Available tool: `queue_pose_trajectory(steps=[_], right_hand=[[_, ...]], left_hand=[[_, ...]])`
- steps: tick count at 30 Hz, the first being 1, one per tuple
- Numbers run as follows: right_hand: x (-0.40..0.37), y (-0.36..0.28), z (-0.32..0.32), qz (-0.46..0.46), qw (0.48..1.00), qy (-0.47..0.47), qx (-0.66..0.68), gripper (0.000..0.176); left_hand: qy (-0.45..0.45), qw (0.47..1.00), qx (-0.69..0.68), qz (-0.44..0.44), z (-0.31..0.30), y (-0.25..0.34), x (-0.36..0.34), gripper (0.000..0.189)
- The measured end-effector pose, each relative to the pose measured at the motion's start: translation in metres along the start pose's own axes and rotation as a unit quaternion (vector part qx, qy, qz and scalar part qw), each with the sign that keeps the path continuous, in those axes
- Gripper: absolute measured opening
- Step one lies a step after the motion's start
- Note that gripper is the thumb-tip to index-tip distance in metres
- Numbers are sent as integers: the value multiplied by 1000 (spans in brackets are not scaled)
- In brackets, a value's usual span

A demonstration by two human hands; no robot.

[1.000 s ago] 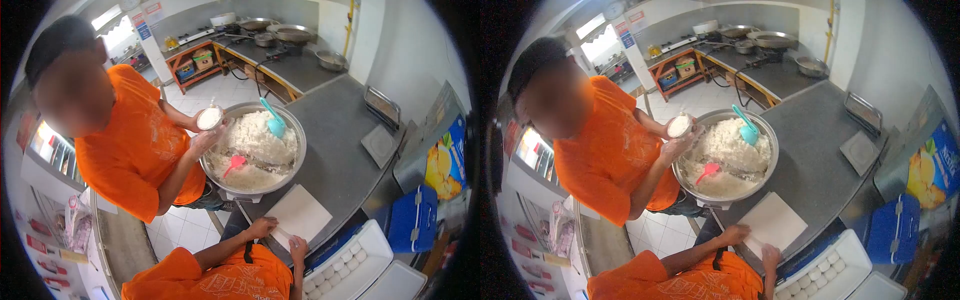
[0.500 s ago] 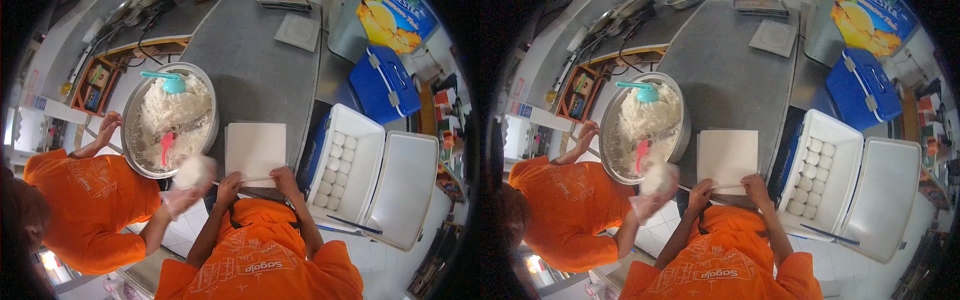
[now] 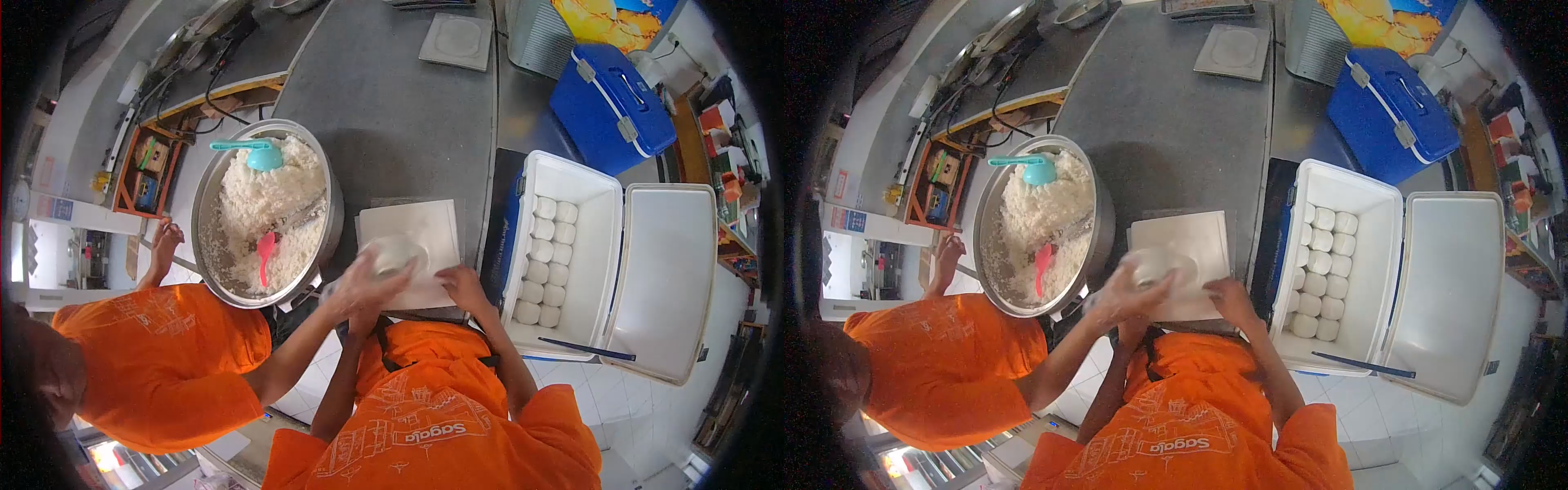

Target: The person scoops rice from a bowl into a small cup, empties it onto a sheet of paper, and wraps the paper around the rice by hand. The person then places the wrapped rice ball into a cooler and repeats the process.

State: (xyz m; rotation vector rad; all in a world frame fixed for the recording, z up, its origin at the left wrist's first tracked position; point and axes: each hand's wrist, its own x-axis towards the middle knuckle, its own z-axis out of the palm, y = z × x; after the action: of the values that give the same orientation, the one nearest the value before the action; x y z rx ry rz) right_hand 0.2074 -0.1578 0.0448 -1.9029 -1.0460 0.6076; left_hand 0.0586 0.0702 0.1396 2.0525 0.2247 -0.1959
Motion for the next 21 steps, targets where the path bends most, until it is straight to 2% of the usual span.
queue_pose_trajectory(steps=[1,2,3,5,6,7,8,9,10,11,12,13,14,15,16,17,18,19,20,21], right_hand=[[11,-3,0,21,998,40,49,16],[25,-5,1,22,998,41,50,16],[41,-4,3,46,993,70,80,16],[64,9,6,70,987,98,109,17],[73,19,12,152,981,64,106,19],[76,27,18,232,967,29,102,24],[74,27,16,230,968,27,101,24],[70,27,14,205,978,33,12,27],[68,27,11,179,980,41,-77,31],[64,22,8,177,980,42,-76,31],[53,14,4,170,972,141,-82,27],[45,10,3,161,954,237,-88,23],[42,14,2,160,954,236,-88,23],[38,23,0,204,957,191,-77,22],[30,31,2,251,956,140,-65,24],[25,34,1,255,956,134,-64,24],[28,37,-2,208,972,103,-23,26],[38,41,-5,156,985,76,17,30],[55,46,-6,154,985,78,17,30],[72,53,-5,119,991,52,-4,41]], left_hand=[[-1,1000,1,0,21,-29,-6,33],[228,972,47,-12,59,-87,-14,26],[445,891,90,-24,80,-114,-19,21],[446,881,-90,-128,63,-102,3,19],[408,884,-96,-206,59,-117,9,24],[409,883,-98,-208,65,-128,8,24],[429,872,-97,-218,67,-131,9,26],[448,860,-94,-224,67,-134,11,29],[451,860,-93,-220,70,-136,11,29],[493,843,0,-213,73,-108,6,26],[528,818,92,-209,79,-90,-1,27],[527,817,93,-212,87,-86,-8,27],[486,842,214,-97,93,-84,-13,33],[429,842,328,21,97,-82,-12,41],[426,843,328,16,105,-79,-10,41],[344,880,327,19,115,-75,-7,48],[263,908,324,25,118,-73,-5,56],[265,907,325,26,116,-72,-3,56],[247,907,340,17,116,-74,-1,63],[226,908,353,7,117,-75,-2,71]])
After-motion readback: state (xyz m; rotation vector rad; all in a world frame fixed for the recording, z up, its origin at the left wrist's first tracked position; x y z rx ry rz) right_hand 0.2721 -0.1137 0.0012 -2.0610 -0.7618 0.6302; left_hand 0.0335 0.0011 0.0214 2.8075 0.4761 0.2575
